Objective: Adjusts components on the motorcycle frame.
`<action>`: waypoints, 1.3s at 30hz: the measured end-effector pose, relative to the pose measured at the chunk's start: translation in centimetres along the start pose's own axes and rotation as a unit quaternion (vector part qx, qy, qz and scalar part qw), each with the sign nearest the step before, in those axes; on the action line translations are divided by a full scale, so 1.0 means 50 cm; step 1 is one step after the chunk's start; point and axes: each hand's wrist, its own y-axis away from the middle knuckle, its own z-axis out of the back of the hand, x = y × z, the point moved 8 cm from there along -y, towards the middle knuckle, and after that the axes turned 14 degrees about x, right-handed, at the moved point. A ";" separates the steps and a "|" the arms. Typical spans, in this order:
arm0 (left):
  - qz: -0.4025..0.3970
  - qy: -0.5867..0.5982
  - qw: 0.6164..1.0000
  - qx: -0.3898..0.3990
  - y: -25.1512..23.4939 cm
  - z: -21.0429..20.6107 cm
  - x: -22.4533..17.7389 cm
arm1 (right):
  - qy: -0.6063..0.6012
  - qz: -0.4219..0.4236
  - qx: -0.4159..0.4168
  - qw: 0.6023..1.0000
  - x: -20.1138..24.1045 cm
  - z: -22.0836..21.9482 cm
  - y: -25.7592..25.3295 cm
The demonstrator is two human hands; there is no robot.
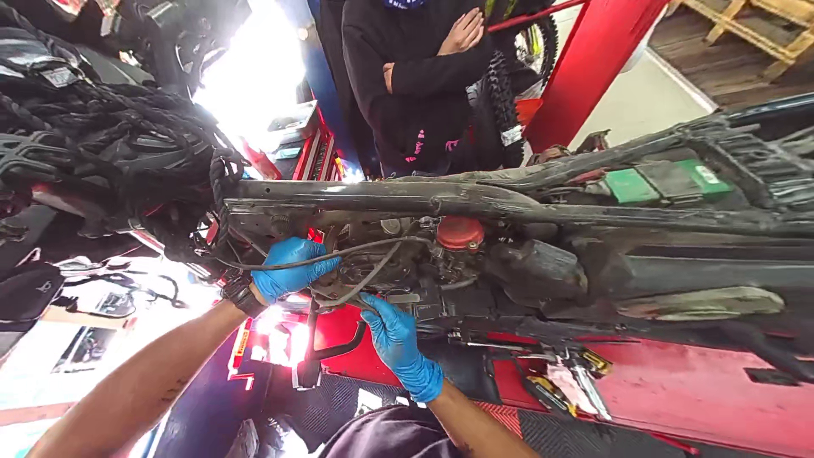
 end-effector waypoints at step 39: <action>0.156 0.117 0.963 -0.185 0.106 -0.066 0.038 | 0.051 -0.078 0.114 0.989 -0.070 0.048 0.026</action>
